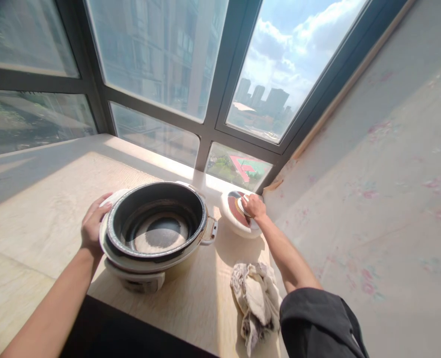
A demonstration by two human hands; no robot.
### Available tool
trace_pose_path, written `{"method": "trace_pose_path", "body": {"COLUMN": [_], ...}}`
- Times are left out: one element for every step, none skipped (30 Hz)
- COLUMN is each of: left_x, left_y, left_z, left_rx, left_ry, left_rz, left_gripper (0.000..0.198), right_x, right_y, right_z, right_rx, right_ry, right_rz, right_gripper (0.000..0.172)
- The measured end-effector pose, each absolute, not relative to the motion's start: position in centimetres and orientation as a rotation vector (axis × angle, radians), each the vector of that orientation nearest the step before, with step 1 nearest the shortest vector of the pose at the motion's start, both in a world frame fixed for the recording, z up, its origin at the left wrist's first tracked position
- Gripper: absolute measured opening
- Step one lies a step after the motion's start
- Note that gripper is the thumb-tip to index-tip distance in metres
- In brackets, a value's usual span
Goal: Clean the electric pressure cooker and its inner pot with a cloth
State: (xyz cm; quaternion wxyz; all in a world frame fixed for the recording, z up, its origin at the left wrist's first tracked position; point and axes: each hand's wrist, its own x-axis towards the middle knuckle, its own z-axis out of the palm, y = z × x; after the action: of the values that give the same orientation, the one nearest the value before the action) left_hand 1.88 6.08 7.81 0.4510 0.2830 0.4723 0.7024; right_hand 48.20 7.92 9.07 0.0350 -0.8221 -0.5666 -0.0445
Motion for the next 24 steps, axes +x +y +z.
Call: {"method": "trace_pose_path", "body": {"left_x": [1.9,2.0,2.0,2.0,2.1,2.1,2.1,2.2,2.2,2.2,2.2,2.2,2.1,2.1,2.0,2.0,1.9,1.8,1.8,1.7,1.7,1.7,1.7,1.7], "left_y": [6.1,6.1,6.0,6.0,5.9,5.8,5.7,5.6,5.4,5.4,5.3,5.3,5.3,5.4,5.5,5.6,5.7,5.8,5.9,6.0,6.1,6.1,6.2,6.2], "left_z": [7.9,7.9,8.0,8.1,8.3,8.5,8.6,8.8,8.9,9.0,9.0,8.9,8.8,8.7,8.5,8.3,8.1,7.9,7.7,7.6,7.5,7.3,7.2,7.2], "left_rx": [0.682,0.654,0.625,0.609,0.599,0.599,0.614,0.638,0.662,0.678,0.685,0.686,0.678,0.670,0.664,0.661,0.661,0.663,0.667,0.669,0.670,0.669,0.667,0.665], "left_ry": [1.155,1.144,1.134,1.130,1.133,1.141,1.152,1.163,1.173,1.179,1.179,1.176,1.170,1.159,1.145,1.133,1.125,1.119,1.115,1.113,1.109,1.102,1.092,1.080], "left_rz": [1.731,1.726,1.718,1.716,1.715,1.716,1.721,1.730,1.739,1.747,1.753,1.755,1.755,1.752,1.747,1.740,1.731,1.724,1.719,1.716,1.716,1.717,1.716,1.716], "left_gripper": [0.054,0.055,0.056,0.056,0.056,0.054,0.052,0.049,0.047,0.047,0.047,0.049,0.051,0.053,0.056,0.058,0.060,0.061,0.061,0.062,0.062,0.062,0.063,0.063], "right_x": [48.4,48.4,48.4,48.3,48.0,47.4,46.7,45.7,44.6,43.2,41.8,40.2,38.7,37.1,35.6,34.1,32.7,31.5,30.3,29.3,28.4,27.5,26.8,26.1], "right_y": [8.0,8.2,8.5,8.7,8.9,9.0,9.0,8.9,8.7,8.3,7.8,7.2,6.4,5.7,4.9,4.2,3.5,3.0,2.6,2.3,2.0,1.9,1.8,1.8], "right_z": [10.6,12.2,13.9,15.6,17.4,19.2,20.9,22.6,24.2,25.6,26.8,27.9,28.7,29.3,29.6,29.8,29.7,29.6,29.3,28.9,28.5,28.2,27.8,27.5], "right_rx": [-2.522,-2.513,-2.499,-2.480,-2.460,-2.435,-2.405,-2.371,-2.340,-2.310,-2.286,-2.263,-2.234,-2.209,-2.182,-2.157,-2.141,-2.125,-2.109,-2.092,-2.077,-2.071,-2.077,-2.097], "right_ry": [-1.725,-1.713,-1.707,-1.702,-1.696,-1.688,-1.681,-1.676,-1.680,-1.689,-1.699,-1.715,-1.746,-1.775,-1.816,-1.858,-1.893,-1.927,-1.959,-1.989,-2.016,-2.036,-2.047,-2.047], "right_rz": [-0.162,-0.188,-0.214,-0.242,-0.274,-0.310,-0.347,-0.385,-0.412,-0.427,-0.434,-0.436,-0.434,-0.432,-0.425,-0.407,-0.379,-0.346,-0.310,-0.272,-0.235,-0.200,-0.165,-0.133], "right_gripper": [0.046,0.047,0.048,0.049,0.051,0.052,0.052,0.052,0.052,0.053,0.055,0.055,0.055,0.054,0.052,0.052,0.051,0.050,0.049,0.049,0.049,0.049,0.049,0.049]}}
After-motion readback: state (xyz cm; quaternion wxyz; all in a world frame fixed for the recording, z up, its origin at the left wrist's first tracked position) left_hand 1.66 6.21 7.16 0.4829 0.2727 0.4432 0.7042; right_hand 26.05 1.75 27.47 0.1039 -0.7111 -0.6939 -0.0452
